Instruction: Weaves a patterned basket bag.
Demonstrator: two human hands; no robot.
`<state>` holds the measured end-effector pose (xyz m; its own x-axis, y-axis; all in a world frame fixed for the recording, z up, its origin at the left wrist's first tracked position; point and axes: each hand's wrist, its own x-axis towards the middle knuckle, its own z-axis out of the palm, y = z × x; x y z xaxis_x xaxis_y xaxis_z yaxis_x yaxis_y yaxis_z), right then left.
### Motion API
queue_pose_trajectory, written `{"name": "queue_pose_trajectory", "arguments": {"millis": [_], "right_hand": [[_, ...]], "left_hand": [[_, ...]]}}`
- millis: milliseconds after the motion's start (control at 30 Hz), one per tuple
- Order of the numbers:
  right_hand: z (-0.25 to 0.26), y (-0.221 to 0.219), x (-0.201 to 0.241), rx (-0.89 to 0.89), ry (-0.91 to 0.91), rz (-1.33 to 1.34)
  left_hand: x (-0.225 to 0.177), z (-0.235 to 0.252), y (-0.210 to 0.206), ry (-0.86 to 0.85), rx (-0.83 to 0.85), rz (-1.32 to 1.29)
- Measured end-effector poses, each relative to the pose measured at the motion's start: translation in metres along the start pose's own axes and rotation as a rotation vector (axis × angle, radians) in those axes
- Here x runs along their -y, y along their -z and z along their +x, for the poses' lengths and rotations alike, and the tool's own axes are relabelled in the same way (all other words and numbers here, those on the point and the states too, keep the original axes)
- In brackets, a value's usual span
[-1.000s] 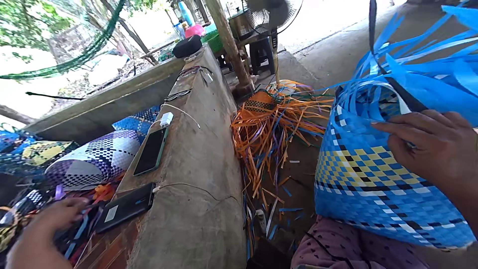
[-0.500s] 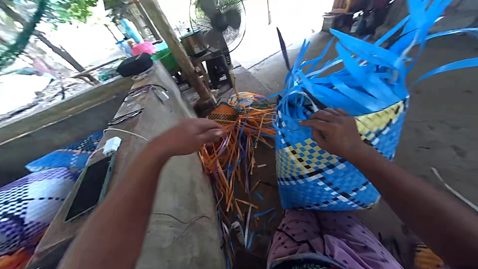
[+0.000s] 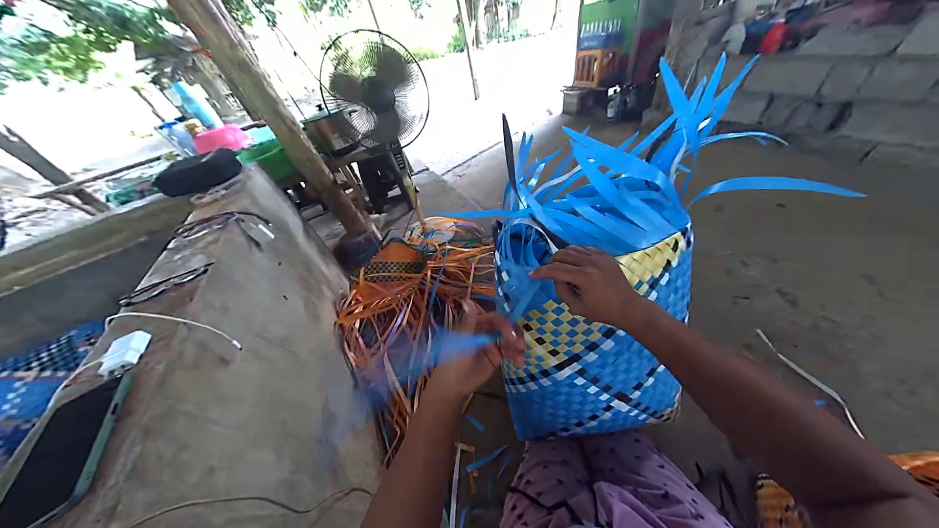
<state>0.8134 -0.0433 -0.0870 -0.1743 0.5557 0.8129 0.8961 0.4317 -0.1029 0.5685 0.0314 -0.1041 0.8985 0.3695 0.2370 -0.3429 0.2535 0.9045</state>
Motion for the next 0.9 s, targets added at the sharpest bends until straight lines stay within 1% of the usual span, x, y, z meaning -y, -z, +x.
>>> {"name": "queue_pose_trajectory", "arguments": {"millis": [33,100,200,267,333,400,467,567,667,733,800,900], "right_hand": [[0.001,0.002,-0.001,0.013,-0.002,0.008],[0.002,0.007,-0.005,0.032,-0.008,0.020],[0.005,0.015,-0.010,0.090,-0.046,0.039],[0.006,0.021,-0.011,0.132,-0.077,0.049],[0.008,0.026,-0.009,0.151,-0.110,0.074],[0.016,0.035,-0.003,0.169,-0.153,0.082],[0.029,0.048,0.008,0.198,-0.187,0.071],[0.050,0.066,0.025,0.252,-0.199,0.100],[0.057,0.066,0.039,0.320,-0.216,0.164],[0.058,0.066,0.043,0.362,-0.245,0.198],[0.059,0.070,0.043,0.393,-0.280,0.251],[0.058,0.074,0.037,0.408,-0.300,0.340]], "left_hand": [[0.002,-0.012,0.004,0.027,0.017,0.074],[0.004,-0.038,0.010,0.088,0.001,0.181],[0.007,-0.076,0.023,0.110,-0.035,0.283],[0.008,-0.101,0.026,0.120,-0.104,0.296],[0.009,-0.124,0.024,0.126,-0.199,0.365],[0.007,-0.138,0.023,0.109,-0.202,0.490],[0.001,-0.140,0.022,0.087,-0.192,0.650],[-0.012,-0.121,0.015,-0.005,-0.204,0.991],[-0.032,-0.079,-0.002,-0.183,-0.172,1.211],[-0.049,-0.046,-0.019,-0.304,-0.134,1.283],[-0.066,-0.012,-0.037,-0.390,-0.124,1.337],[-0.090,0.033,-0.060,-0.454,-0.092,1.370]]}}
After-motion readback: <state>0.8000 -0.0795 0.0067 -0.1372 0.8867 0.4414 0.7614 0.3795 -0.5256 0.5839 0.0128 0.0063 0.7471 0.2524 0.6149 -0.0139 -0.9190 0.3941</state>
